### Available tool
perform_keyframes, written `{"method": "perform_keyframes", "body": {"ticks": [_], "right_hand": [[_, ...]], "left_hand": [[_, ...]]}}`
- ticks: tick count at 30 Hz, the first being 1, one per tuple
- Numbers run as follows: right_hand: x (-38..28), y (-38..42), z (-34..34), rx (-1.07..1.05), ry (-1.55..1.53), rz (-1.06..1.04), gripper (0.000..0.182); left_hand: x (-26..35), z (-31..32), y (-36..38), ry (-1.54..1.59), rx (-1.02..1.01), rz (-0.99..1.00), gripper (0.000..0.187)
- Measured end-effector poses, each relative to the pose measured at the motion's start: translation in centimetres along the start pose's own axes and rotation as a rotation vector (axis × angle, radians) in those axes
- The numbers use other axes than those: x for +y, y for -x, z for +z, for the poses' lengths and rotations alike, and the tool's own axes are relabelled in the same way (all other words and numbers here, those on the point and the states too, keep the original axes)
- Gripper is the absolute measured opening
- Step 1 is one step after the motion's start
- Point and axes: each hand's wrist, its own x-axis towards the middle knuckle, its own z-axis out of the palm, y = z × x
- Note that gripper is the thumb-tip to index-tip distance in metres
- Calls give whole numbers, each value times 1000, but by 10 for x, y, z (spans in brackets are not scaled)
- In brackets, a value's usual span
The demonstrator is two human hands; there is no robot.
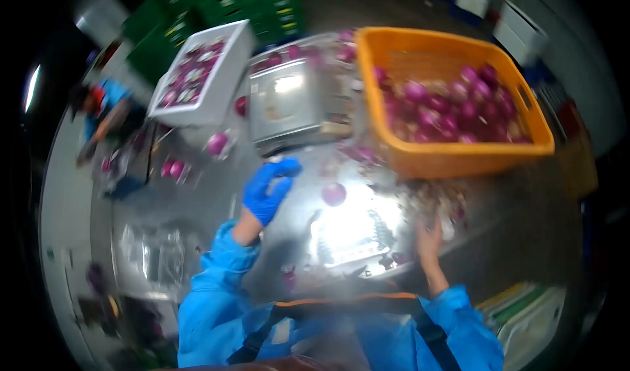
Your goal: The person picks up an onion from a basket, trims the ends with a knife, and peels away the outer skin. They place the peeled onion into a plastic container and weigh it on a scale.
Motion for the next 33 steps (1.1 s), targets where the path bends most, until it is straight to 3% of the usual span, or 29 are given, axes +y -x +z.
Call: {"method": "perform_keyframes", "body": {"ticks": [2,5,7,9,10,11,12,13,15,18,21,22,25,26,30,33], "right_hand": [[7,-2,0,23,-43,-48,13],[-44,0,-11,-51,-256,111,12],[-42,-8,-23,-70,-230,175,13],[-33,-18,-34,-90,-156,163,17],[-14,-24,-35,-42,-72,6,16],[-14,-30,-41,-53,-68,32,16],[-19,-35,-47,-65,-64,59,17],[-20,-40,-53,-78,-58,86,17],[-9,-49,-62,-83,-80,104,17],[-8,-61,-71,-67,-209,177,16],[0,-72,-82,-88,-196,217,16],[-4,-75,-85,-95,-232,323,16],[-4,-85,-90,-110,-178,298,16],[3,-85,-91,-134,-187,332,17],[0,-86,-91,-129,-214,365,19],[-8,-81,-88,-63,-256,381,7]], "left_hand": [[19,12,-45,-3,-78,107,30],[41,51,-116,-14,-208,243,29],[60,84,-167,-47,-324,305,28],[65,128,-213,-76,-456,242,28],[56,154,-237,-79,-507,285,29],[41,181,-256,-89,-546,308,31],[51,205,-274,-195,-634,172,34],[35,229,-290,-185,-704,178,36],[-5,292,-322,-535,-864,282,30],[-42,339,-329,-608,-791,520,27],[-106,390,-321,-517,-978,611,31],[-98,397,-318,-571,-1034,605,34],[-95,409,-311,-695,-1029,438,35],[-95,416,-314,-736,-1097,273,49],[-85,416,-331,-757,-1283,172,76],[-94,423,-333,-675,-1295,76,70]]}}
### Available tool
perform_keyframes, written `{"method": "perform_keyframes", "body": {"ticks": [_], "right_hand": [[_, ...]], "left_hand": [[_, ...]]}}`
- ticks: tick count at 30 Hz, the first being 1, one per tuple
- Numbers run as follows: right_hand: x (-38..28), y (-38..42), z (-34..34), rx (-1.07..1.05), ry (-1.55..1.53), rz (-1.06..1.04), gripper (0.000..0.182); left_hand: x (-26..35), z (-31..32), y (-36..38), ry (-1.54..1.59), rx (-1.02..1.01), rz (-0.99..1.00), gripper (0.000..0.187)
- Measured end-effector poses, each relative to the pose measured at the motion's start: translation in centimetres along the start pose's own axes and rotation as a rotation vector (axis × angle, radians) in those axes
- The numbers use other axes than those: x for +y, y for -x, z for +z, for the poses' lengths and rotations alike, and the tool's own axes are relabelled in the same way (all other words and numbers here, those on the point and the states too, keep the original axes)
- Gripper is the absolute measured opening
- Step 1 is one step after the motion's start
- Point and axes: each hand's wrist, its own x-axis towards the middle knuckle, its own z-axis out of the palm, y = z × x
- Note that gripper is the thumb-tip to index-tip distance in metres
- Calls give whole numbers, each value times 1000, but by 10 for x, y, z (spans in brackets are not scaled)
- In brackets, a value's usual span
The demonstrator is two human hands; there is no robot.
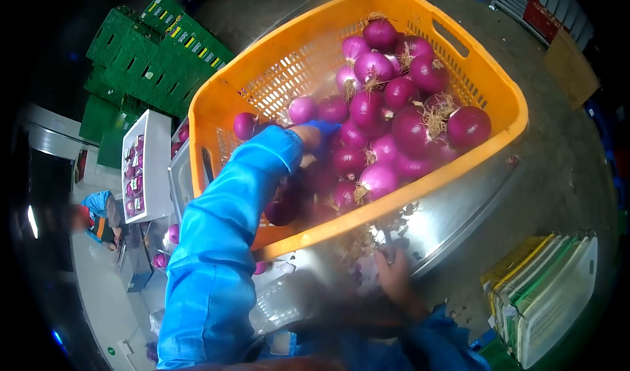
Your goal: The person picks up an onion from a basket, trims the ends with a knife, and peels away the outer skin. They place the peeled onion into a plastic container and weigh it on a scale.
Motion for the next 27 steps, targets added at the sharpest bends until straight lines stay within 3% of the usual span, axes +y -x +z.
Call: {"method": "perform_keyframes", "body": {"ticks": [4,7,8,10,13,16,18,20,23,27], "right_hand": [[-1,8,0,44,-2,-34,11],[15,11,-1,134,53,-227,13],[-8,20,5,133,-165,-101,12],[2,21,1,109,-211,-89,11],[44,11,-6,108,-148,-235,10],[34,21,-1,86,-200,-168,10],[34,26,-2,51,-199,-110,13],[39,28,-4,-13,-173,-62,21],[45,25,6,57,-182,-145,11],[45,24,6,60,-171,-145,12]], "left_hand": [[5,-10,-7,-3,-3,-1,67],[13,-14,-6,-58,7,11,65],[14,-15,-3,-70,13,3,65],[16,-12,7,-90,10,-26,63],[20,-7,19,-97,-9,-68,61],[16,3,24,56,202,-41,49],[18,3,25,69,232,-40,48],[18,1,24,50,211,-38,48],[16,1,23,15,166,-31,48],[15,-4,15,-13,132,-21,48]]}}
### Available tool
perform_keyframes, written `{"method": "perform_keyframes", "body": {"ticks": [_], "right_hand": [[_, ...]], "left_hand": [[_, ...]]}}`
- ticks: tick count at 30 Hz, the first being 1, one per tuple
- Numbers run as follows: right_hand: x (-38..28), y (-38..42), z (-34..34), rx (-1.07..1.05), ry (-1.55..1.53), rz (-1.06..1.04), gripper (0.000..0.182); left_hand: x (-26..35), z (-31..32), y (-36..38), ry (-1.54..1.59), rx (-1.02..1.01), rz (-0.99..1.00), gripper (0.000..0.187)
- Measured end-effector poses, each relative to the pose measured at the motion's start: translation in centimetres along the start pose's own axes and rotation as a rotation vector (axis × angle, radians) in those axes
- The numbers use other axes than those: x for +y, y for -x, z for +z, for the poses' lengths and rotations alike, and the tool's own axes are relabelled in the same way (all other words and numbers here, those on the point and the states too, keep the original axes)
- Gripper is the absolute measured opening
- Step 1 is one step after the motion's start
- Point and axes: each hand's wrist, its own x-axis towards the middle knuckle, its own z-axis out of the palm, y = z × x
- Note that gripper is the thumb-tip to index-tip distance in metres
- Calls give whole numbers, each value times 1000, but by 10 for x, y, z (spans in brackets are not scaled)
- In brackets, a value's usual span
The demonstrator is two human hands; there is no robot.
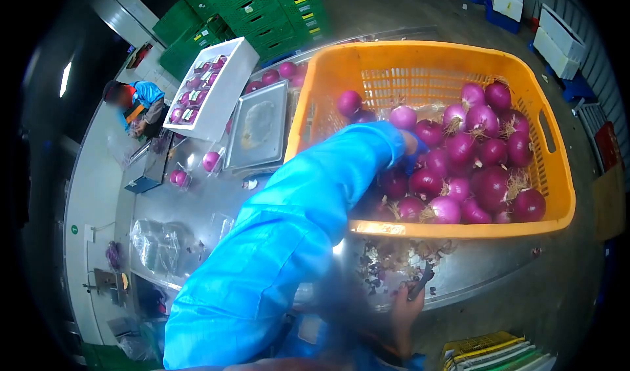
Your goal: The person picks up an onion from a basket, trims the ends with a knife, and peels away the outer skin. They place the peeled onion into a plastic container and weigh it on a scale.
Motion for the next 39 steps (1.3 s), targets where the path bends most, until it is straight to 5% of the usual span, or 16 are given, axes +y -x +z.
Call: {"method": "perform_keyframes", "body": {"ticks": [9,12,19,26,36,39], "right_hand": [[-16,-3,2,1,-29,10,14],[-21,4,7,-20,-2,10,14],[-5,10,-2,-26,118,-146,12],[-9,11,-4,-28,46,121,17],[-15,1,8,-2,-25,121,15],[-9,0,7,-17,4,69,12]], "left_hand": [[-4,-11,-9,-66,31,99,52],[11,-53,10,81,7,-27,56],[-22,20,-14,-55,73,158,77],[-14,28,-30,-73,37,-17,62],[-35,47,-67,-144,-18,-86,38],[-22,24,-52,-157,0,-32,57]]}}
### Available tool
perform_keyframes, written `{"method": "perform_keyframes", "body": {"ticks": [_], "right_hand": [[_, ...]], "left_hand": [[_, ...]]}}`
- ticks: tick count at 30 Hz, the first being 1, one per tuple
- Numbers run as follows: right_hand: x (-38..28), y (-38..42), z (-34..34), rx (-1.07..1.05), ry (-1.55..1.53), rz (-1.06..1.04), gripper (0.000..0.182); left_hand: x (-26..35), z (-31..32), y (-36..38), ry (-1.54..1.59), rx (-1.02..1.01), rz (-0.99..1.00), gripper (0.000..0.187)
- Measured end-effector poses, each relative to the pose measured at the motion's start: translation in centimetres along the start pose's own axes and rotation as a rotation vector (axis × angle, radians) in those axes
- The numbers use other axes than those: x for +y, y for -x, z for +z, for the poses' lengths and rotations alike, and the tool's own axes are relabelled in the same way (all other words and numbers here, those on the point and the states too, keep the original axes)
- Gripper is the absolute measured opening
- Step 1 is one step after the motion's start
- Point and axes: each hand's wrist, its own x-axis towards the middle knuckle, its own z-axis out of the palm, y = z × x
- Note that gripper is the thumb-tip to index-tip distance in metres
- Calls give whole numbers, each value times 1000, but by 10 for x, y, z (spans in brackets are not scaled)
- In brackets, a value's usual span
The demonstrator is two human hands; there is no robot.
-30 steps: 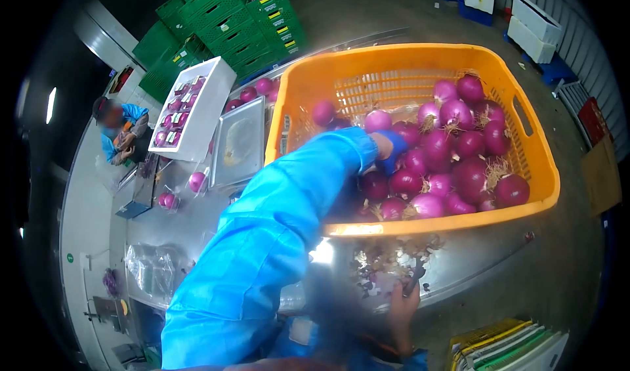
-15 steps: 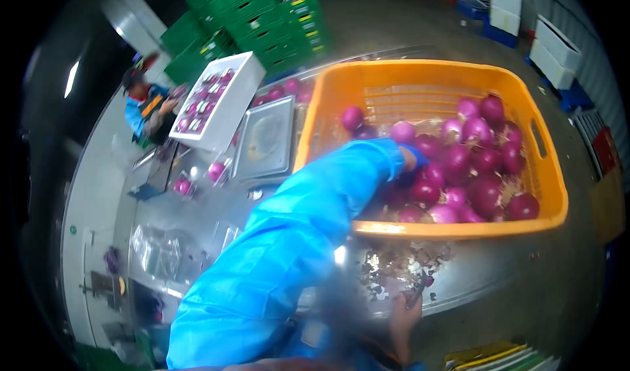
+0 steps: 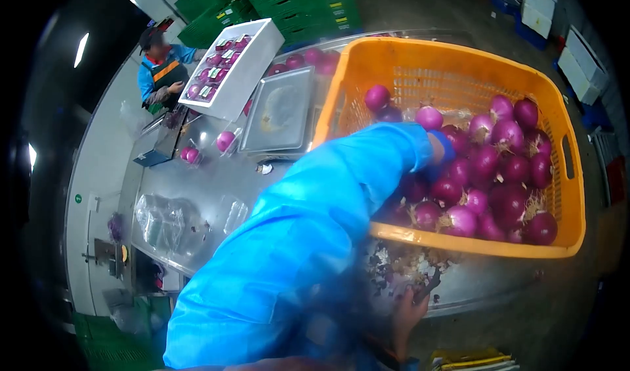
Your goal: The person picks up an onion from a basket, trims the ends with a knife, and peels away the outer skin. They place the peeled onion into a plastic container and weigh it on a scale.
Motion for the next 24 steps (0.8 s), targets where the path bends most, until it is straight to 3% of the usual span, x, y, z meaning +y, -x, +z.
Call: {"method": "perform_keyframes", "body": {"ticks": [4,5,6,7,8,10,12,14,15,16,18,20,22,24], "right_hand": [[1,4,-4,-34,67,-107,11],[-5,7,-5,-39,57,-64,13],[-11,11,-6,-38,41,-21,18],[-11,11,-11,-52,55,-61,19],[-11,10,-15,-70,69,-102,19],[-37,13,-14,-76,48,-90,20],[-51,3,-19,-58,402,-303,19],[-102,9,-3,4,389,-642,14],[-122,11,3,16,406,-745,14],[-139,15,7,26,428,-846,16],[-165,27,12,25,551,-950,26],[-177,36,17,51,685,-1096,36],[-177,44,19,77,777,-1182,38],[-172,50,18,88,855,-1214,39]], "left_hand": [[10,-77,74,-31,72,138,87],[20,-99,100,73,186,131,81],[2,-89,101,286,416,189,80],[12,-113,129,546,305,91,85],[3,-103,128,755,440,137,83],[9,-110,149,1240,370,300,64],[57,-128,222,1739,221,260,62],[89,-124,262,1906,138,331,64],[118,-124,283,1975,230,269,67],[128,-116,295,2010,143,307,69],[140,-93,311,2061,6,386,71],[156,-67,329,2116,-39,304,73],[177,-52,350,2036,56,261,71],[184,-36,360,2092,11,266,69]]}}
